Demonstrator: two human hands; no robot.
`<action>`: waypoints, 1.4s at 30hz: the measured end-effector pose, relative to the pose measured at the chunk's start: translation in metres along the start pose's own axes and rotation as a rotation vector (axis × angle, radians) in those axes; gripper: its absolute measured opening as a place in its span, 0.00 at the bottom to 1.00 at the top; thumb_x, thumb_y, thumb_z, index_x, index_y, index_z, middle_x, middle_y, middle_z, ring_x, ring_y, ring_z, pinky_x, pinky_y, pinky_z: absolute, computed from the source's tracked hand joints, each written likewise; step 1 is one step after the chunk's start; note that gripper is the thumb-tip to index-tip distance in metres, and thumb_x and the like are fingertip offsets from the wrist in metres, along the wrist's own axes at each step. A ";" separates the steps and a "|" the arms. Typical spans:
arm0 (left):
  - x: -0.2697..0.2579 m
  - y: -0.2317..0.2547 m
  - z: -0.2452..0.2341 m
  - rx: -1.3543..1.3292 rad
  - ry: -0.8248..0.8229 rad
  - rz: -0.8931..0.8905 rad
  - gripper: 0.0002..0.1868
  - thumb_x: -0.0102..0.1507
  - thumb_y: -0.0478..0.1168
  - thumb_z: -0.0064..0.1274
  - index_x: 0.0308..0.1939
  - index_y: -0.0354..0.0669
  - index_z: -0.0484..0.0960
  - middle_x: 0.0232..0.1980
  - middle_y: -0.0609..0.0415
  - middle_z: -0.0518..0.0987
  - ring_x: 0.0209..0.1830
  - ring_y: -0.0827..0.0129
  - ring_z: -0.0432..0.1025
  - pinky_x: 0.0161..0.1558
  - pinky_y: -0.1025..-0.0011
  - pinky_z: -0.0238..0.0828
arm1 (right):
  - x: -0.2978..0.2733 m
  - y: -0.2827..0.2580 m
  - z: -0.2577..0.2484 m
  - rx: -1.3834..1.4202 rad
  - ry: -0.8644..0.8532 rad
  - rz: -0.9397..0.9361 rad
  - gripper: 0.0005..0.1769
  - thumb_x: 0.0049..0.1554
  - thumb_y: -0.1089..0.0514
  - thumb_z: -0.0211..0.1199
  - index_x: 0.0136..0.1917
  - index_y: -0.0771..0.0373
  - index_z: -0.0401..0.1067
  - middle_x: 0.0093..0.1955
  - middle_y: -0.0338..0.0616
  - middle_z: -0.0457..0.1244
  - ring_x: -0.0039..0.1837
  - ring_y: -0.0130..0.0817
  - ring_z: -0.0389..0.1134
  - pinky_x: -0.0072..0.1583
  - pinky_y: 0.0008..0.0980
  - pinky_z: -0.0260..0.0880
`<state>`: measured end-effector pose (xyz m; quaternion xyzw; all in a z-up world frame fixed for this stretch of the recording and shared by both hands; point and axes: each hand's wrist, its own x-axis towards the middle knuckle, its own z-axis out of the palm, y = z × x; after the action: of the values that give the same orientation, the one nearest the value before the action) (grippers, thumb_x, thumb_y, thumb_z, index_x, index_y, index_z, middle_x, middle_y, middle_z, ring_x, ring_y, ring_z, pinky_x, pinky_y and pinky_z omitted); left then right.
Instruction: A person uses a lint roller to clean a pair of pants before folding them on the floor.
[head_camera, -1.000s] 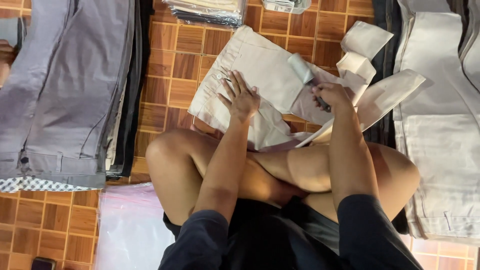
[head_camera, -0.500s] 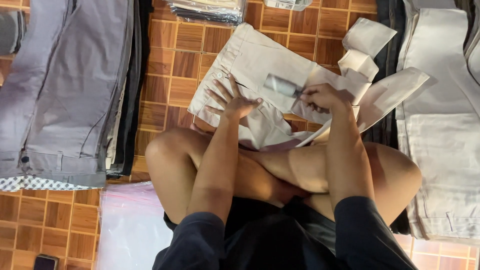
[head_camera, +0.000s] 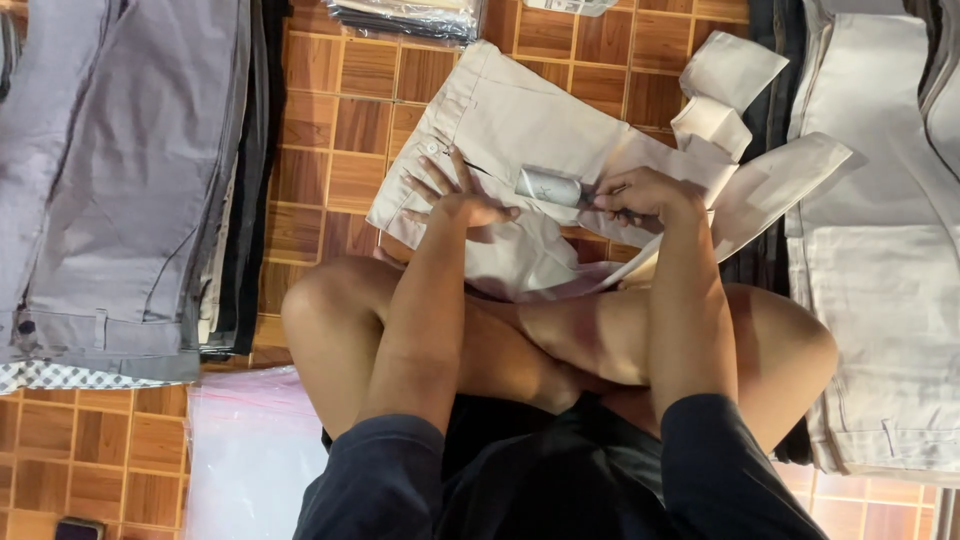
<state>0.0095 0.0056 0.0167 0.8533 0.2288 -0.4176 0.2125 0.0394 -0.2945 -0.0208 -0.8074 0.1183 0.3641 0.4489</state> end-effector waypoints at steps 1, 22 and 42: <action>-0.001 -0.002 0.000 0.015 -0.003 0.012 0.75 0.55 0.70 0.63 0.77 0.62 0.10 0.78 0.44 0.06 0.74 0.31 0.03 0.62 0.16 0.16 | -0.012 -0.007 -0.001 -0.035 -0.043 0.049 0.11 0.57 0.65 0.62 0.54 0.68 0.78 0.37 0.55 0.68 0.31 0.35 0.65 0.30 0.26 0.62; 0.004 -0.008 0.015 -0.058 0.085 0.068 0.75 0.57 0.65 0.66 0.77 0.60 0.11 0.76 0.40 0.04 0.73 0.29 0.02 0.62 0.16 0.10 | 0.050 0.027 0.001 0.151 0.244 -0.008 0.13 0.61 0.58 0.64 0.59 0.63 0.75 0.34 0.52 0.67 0.29 0.36 0.68 0.26 0.28 0.67; 0.003 -0.012 0.015 -0.072 0.069 0.081 0.79 0.53 0.67 0.68 0.77 0.60 0.11 0.77 0.41 0.04 0.72 0.30 0.00 0.62 0.17 0.08 | 0.102 0.052 0.006 0.240 0.374 -0.004 0.10 0.61 0.52 0.67 0.56 0.49 0.77 0.32 0.42 0.68 0.27 0.32 0.68 0.24 0.26 0.66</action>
<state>-0.0044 0.0074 0.0036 0.8676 0.2162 -0.3703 0.2518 0.0817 -0.3057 -0.1265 -0.8019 0.2404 0.1905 0.5127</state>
